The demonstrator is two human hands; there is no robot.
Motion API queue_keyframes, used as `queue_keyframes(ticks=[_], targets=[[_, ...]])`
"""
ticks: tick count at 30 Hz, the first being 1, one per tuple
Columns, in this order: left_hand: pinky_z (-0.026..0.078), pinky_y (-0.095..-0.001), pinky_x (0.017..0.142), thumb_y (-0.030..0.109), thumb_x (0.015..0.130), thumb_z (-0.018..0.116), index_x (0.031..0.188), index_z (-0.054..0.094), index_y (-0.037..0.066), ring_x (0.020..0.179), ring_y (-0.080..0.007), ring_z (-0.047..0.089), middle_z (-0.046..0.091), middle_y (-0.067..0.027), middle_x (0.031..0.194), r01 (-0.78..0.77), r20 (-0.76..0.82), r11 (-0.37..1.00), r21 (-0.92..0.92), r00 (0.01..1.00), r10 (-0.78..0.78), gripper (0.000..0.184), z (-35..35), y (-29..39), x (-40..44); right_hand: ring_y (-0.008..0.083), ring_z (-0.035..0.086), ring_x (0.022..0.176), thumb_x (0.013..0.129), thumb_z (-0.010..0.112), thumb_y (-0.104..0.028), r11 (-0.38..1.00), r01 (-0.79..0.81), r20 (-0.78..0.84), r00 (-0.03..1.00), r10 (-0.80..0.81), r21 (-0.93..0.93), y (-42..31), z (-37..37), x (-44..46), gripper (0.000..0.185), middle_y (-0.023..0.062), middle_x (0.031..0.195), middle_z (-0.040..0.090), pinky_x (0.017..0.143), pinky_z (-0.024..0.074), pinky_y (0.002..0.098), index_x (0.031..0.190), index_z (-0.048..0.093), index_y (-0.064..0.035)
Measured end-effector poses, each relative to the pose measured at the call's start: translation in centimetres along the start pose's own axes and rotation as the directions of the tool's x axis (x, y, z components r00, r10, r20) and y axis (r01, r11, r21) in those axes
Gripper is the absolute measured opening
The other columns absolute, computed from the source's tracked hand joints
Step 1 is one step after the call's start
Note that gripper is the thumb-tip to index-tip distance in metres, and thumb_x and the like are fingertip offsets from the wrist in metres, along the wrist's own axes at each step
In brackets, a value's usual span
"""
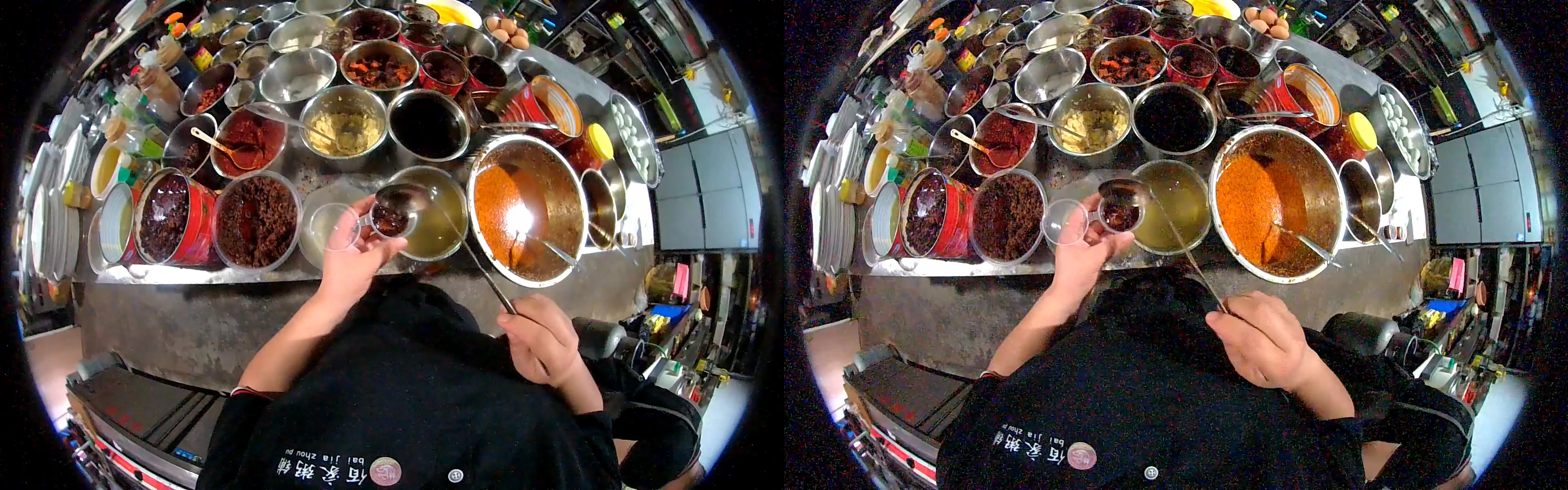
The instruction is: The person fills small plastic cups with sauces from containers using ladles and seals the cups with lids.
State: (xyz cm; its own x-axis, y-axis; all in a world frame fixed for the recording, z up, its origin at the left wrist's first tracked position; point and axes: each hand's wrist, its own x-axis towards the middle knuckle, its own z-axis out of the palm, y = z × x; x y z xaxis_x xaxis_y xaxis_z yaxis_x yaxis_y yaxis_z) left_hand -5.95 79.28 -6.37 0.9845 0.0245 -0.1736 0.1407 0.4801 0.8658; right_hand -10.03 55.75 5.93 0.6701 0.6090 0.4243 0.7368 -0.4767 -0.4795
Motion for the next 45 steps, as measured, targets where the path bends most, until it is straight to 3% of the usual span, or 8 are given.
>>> queue_keyframes(ticks=[3, 5, 9, 20, 29, 39, 42, 45], targets=[[0.046, -0.0267, 0.088, -0.011, 0.073, 0.063, 0.126, 0.038, -0.001, 0.103, -0.0153, 0.055, 0.054, -0.0079, 0.115, -0.038, 0.029, 0.997, 0.071, 0.999, 0.036, 0.060, -0.4, 0.3, 0.5, 0.0251, 0.058, 0.066, 0.075, 0.057, 0.008, 0.998, -0.035, -0.090, 0.995, 0.030, -0.045, 0.3, 0.4, -0.1, 0.021, 0.0145, 0.083, 0.059, 0.064, 0.0473, 0.0322, 0.093, 0.061, 0.0005], [0.047, -0.0237, 0.082, -0.011, 0.073, 0.064, 0.126, 0.039, 0.000, 0.099, -0.0132, 0.055, 0.054, -0.0078, 0.112, -0.103, 0.008, 0.994, 0.019, 0.995, 0.103, 0.060, -0.6, 0.2, 0.7, 0.0214, 0.058, 0.066, 0.079, 0.052, 0.009, 0.930, -0.316, -0.175, 0.921, 0.348, 0.187, 0.8, 0.8, 0.0, 0.019, 0.0130, 0.080, 0.060, 0.063, 0.0465, 0.0291, 0.094, 0.060, 0.0013], [0.045, -0.0250, 0.085, -0.010, 0.072, 0.065, 0.125, 0.039, -0.001, 0.101, -0.0141, 0.055, 0.054, -0.0087, 0.113, -0.072, -0.048, 0.997, 0.041, 0.996, 0.074, 0.060, -1.0, 0.6, 0.5, 0.0181, 0.059, 0.066, 0.084, 0.052, 0.005, 0.876, -0.415, -0.147, 0.878, 0.456, 0.245, 3.1, 2.9, -0.8, 0.013, 0.0115, 0.077, 0.060, 0.064, 0.0458, 0.0280, 0.095, 0.058, 0.0031], [0.045, -0.0249, 0.085, -0.011, 0.072, 0.065, 0.124, 0.041, -0.002, 0.100, -0.0140, 0.055, 0.055, -0.0084, 0.112, -0.090, -0.056, 0.994, 0.060, 0.994, 0.094, 0.058, -1.2, 0.3, 0.0, 0.0144, 0.058, 0.063, 0.087, 0.050, 0.002, 0.906, -0.386, -0.108, 0.907, 0.407, 0.172, 4.7, 4.4, -1.8, 0.010, 0.0128, 0.079, 0.059, 0.059, 0.0455, 0.0242, 0.093, 0.057, 0.0067], [0.041, -0.0280, 0.093, -0.007, 0.073, 0.065, 0.126, 0.039, 0.001, 0.106, -0.0151, 0.052, 0.054, -0.0073, 0.115, -0.047, -0.016, 0.994, 0.097, 0.999, 0.049, 0.060, -1.1, -0.8, -0.1, 0.0166, 0.060, 0.063, 0.084, 0.052, 0.005, 0.818, -0.447, -0.211, 0.816, 0.539, 0.361, 2.7, 2.9, -1.1, 0.011, 0.0119, 0.077, 0.061, 0.061, 0.0474, 0.0253, 0.094, 0.057, 0.0044], [0.046, -0.0253, 0.085, -0.010, 0.073, 0.063, 0.127, 0.039, 0.001, 0.102, -0.0138, 0.055, 0.055, -0.0074, 0.113, -0.027, 0.013, 0.996, 0.089, 1.000, 0.026, 0.060, -0.2, -1.0, 1.3, 0.0216, 0.060, 0.071, 0.078, 0.056, 0.008, 0.997, -0.063, -0.091, 0.994, 0.067, 0.043, 1.7, 1.1, 0.2, 0.019, 0.0129, 0.083, 0.061, 0.062, 0.0483, 0.0292, 0.095, 0.059, 0.0010], [0.045, -0.0270, 0.089, -0.010, 0.073, 0.063, 0.126, 0.039, 0.000, 0.104, -0.0152, 0.054, 0.054, -0.0083, 0.114, -0.076, 0.018, 0.996, 0.048, 0.997, 0.075, 0.060, 0.2, -0.5, 1.8, 0.0212, 0.061, 0.067, 0.081, 0.055, 0.009, 0.980, -0.144, -0.221, 0.960, 0.172, 0.136, 3.2, 1.4, 0.5, 0.016, 0.0138, 0.083, 0.061, 0.060, 0.0489, 0.0281, 0.096, 0.056, 0.0015], [0.044, -0.0263, 0.089, -0.011, 0.072, 0.064, 0.126, 0.039, -0.001, 0.103, -0.0148, 0.054, 0.053, -0.0089, 0.114, -0.116, 0.012, 0.993, -0.025, 0.993, 0.116, 0.060, 0.6, -0.4, 2.3, 0.0149, 0.061, 0.066, 0.088, 0.050, 0.002, 0.845, -0.322, -0.365, 0.794, 0.487, 0.426, 6.8, 3.0, 2.2, 0.010, 0.0116, 0.080, 0.061, 0.060, 0.0489, 0.0249, 0.096, 0.055, 0.0031]])
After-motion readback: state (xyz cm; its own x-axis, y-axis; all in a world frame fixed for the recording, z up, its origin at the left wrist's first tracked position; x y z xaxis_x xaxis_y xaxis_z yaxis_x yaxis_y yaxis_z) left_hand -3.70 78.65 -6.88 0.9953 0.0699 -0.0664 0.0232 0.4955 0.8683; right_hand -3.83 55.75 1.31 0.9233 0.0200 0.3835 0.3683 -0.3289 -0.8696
